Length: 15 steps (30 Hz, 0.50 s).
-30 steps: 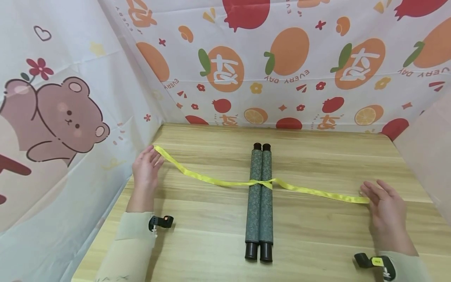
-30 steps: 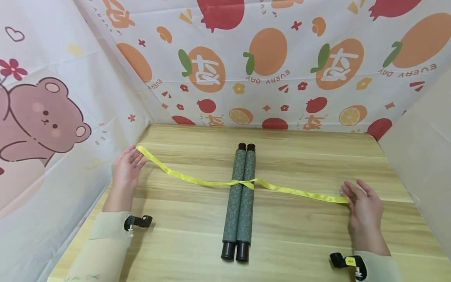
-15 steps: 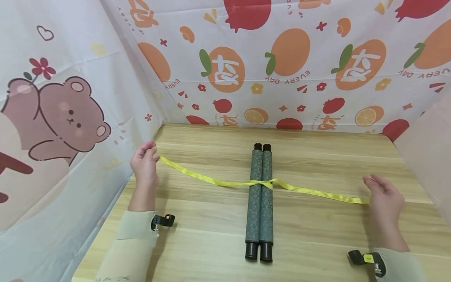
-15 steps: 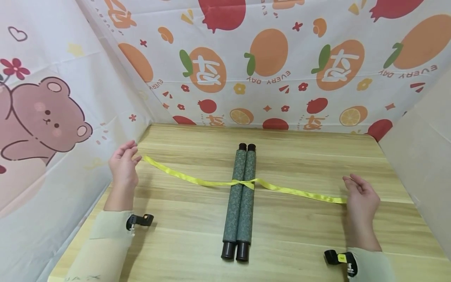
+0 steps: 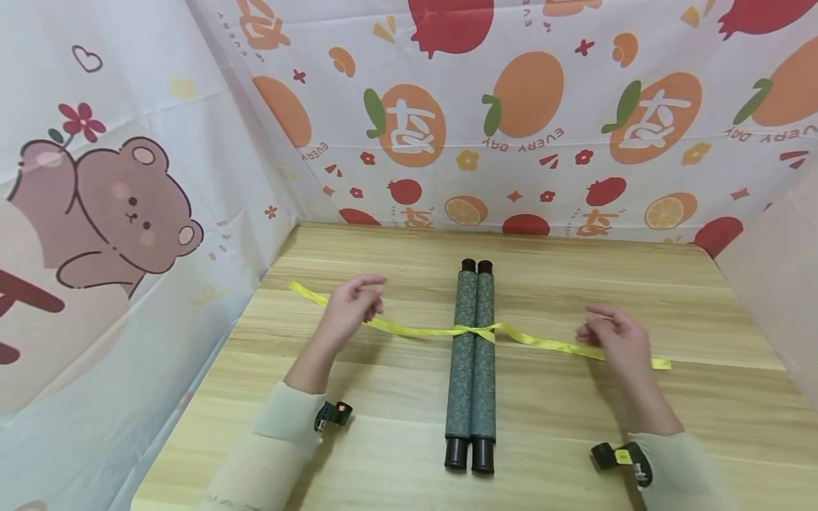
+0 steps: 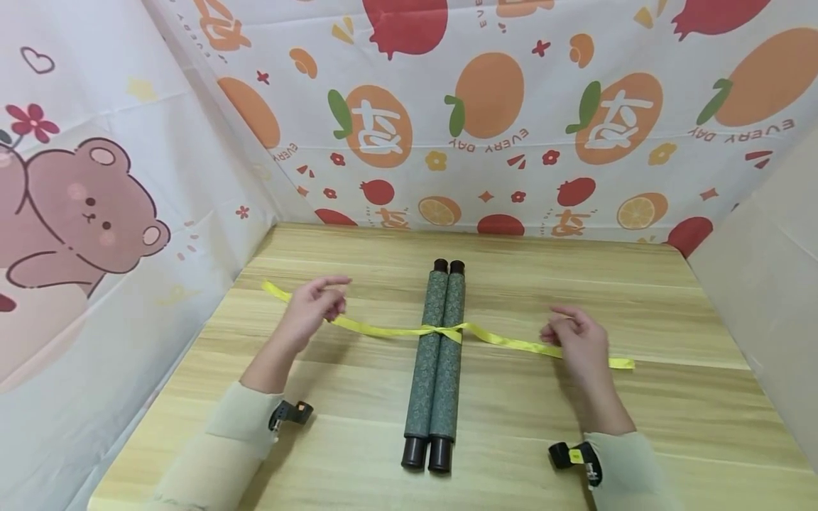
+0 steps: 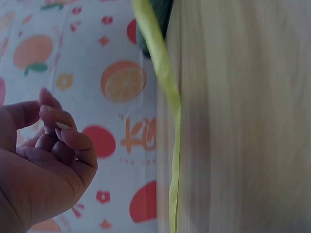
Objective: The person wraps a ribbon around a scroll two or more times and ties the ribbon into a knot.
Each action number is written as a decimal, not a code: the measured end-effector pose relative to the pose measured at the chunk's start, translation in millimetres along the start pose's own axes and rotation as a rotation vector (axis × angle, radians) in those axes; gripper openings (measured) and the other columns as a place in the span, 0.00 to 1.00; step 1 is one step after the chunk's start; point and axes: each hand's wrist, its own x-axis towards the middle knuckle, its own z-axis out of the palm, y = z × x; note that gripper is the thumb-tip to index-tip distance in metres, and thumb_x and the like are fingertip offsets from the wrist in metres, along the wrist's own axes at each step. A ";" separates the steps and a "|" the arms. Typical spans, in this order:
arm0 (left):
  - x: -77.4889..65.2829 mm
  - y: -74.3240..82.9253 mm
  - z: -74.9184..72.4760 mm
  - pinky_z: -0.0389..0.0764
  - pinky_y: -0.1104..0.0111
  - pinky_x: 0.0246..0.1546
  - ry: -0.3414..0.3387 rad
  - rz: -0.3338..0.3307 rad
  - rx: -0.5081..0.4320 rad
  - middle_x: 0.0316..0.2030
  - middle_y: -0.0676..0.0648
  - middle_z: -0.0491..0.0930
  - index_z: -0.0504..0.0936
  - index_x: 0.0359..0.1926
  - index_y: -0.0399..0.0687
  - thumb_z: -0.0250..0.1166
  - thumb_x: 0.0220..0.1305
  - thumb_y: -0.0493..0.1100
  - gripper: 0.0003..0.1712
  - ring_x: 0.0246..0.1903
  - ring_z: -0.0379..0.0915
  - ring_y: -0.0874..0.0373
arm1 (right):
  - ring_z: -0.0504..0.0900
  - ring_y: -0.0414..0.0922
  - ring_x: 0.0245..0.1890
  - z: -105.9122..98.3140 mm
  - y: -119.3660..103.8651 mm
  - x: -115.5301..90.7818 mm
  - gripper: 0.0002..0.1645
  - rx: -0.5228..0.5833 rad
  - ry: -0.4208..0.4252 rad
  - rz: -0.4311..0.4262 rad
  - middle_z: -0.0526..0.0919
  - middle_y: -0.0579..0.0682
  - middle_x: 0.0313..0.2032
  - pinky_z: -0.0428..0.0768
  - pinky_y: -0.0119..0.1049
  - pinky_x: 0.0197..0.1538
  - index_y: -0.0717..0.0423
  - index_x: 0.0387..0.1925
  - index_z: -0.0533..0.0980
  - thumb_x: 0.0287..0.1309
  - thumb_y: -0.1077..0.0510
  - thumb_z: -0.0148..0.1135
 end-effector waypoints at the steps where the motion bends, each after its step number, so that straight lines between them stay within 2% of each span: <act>1: -1.7 0.1 6.9 0.76 0.70 0.24 -0.049 0.004 0.032 0.22 0.49 0.81 0.78 0.57 0.42 0.57 0.70 0.38 0.16 0.20 0.71 0.61 | 0.87 0.40 0.28 7.5 -0.4 -0.3 0.14 -0.028 -0.061 -0.008 0.87 0.44 0.28 0.85 0.34 0.37 0.56 0.54 0.76 0.69 0.61 0.56; 5: -6.2 -2.7 32.0 0.80 0.64 0.25 -0.179 0.027 0.101 0.25 0.43 0.84 0.78 0.58 0.43 0.57 0.71 0.40 0.17 0.23 0.76 0.50 | 0.88 0.48 0.31 37.2 -3.2 -3.5 0.25 -0.107 -0.253 0.013 0.89 0.53 0.35 0.86 0.39 0.40 0.63 0.65 0.68 0.70 0.59 0.55; 9: -12.3 -5.2 51.9 0.84 0.54 0.31 -0.288 0.017 0.126 0.29 0.38 0.86 0.74 0.63 0.40 0.56 0.73 0.41 0.21 0.28 0.80 0.36 | 0.86 0.53 0.28 62.5 -3.2 -9.5 0.33 -0.174 -0.390 0.075 0.86 0.63 0.43 0.86 0.42 0.39 0.60 0.72 0.60 0.70 0.58 0.55; 12: -18.0 -6.0 60.9 0.85 0.53 0.36 -0.366 -0.019 0.137 0.32 0.35 0.86 0.68 0.68 0.39 0.56 0.73 0.42 0.26 0.30 0.82 0.34 | 0.83 0.51 0.20 76.3 -1.3 -13.9 0.36 -0.213 -0.442 0.115 0.85 0.65 0.46 0.85 0.43 0.33 0.55 0.74 0.57 0.69 0.57 0.57; 15: -23.0 -5.6 66.6 0.85 0.57 0.37 -0.424 -0.064 0.142 0.39 0.34 0.86 0.62 0.72 0.40 0.57 0.73 0.43 0.31 0.31 0.84 0.38 | 0.78 0.47 0.12 84.7 1.0 -17.5 0.38 -0.221 -0.460 0.120 0.83 0.67 0.50 0.82 0.44 0.24 0.52 0.76 0.55 0.68 0.58 0.57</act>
